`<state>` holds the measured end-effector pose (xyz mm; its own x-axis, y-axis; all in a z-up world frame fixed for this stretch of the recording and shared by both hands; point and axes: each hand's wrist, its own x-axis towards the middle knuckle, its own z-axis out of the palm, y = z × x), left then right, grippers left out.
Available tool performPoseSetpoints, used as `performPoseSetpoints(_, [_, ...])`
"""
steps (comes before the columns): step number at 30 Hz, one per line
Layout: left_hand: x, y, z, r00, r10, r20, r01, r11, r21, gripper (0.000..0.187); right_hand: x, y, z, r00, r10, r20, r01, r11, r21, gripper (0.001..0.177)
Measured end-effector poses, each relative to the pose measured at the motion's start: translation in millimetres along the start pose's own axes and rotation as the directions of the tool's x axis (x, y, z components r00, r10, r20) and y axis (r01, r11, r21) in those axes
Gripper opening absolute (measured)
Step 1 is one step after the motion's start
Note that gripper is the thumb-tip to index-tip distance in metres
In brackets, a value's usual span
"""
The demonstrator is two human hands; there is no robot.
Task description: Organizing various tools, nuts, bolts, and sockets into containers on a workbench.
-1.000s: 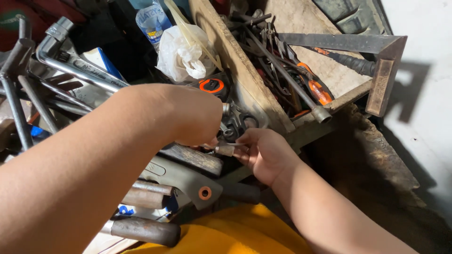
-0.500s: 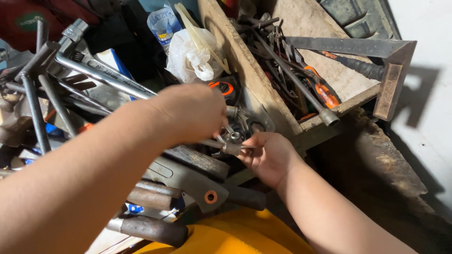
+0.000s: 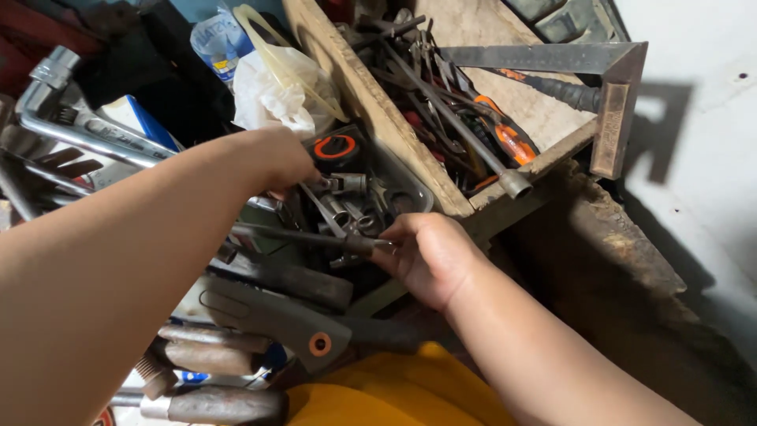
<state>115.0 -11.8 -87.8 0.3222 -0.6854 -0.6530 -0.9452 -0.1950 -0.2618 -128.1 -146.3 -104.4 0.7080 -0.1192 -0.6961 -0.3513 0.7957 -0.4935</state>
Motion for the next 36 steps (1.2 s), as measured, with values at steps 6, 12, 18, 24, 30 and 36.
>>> performPoseSetpoints(6, [3.3,2.4,-0.7,0.894,-0.432,0.120,0.315,0.415,-0.854,0.016,-11.4,-3.7,0.3,1.000,0.009,0.025,-0.008,1.000,-0.018,0.006])
performPoseSetpoints(12, [-25.8,-5.9,-21.0,0.791,-0.560,0.248,0.266,-0.050,-0.963,0.012,-40.3,-18.3,28.0,0.999,0.002,0.052,0.002,0.997,-0.082,0.017])
performPoseSetpoints(18, [-40.8,-22.0,-43.6,0.756,-0.623,0.201,0.163,-0.118,-0.980,0.021,-59.8,-34.1,54.5,0.988,-0.112,0.109,0.133,0.969,-0.210,0.023])
performPoseSetpoints(24, [-66.2,-23.5,-50.7,0.752,-0.644,0.142,-0.036,-0.255,-0.966,0.033,-78.9,-47.3,71.6,0.965,-0.219,0.143,0.255,0.912,-0.323,0.028])
performPoseSetpoints(30, [-103.6,-23.2,-78.3,0.727,-0.683,0.064,-0.221,-0.321,-0.921,0.039,-76.4,-51.6,77.7,0.931,-0.343,0.125,0.363,0.909,-0.207,0.023])
performPoseSetpoints(36, [-126.3,-20.0,-92.1,0.773,-0.627,0.097,-0.329,-0.528,-0.783,0.031,-91.2,-53.4,93.3,0.893,-0.426,0.142,0.441,0.892,-0.096,0.022])
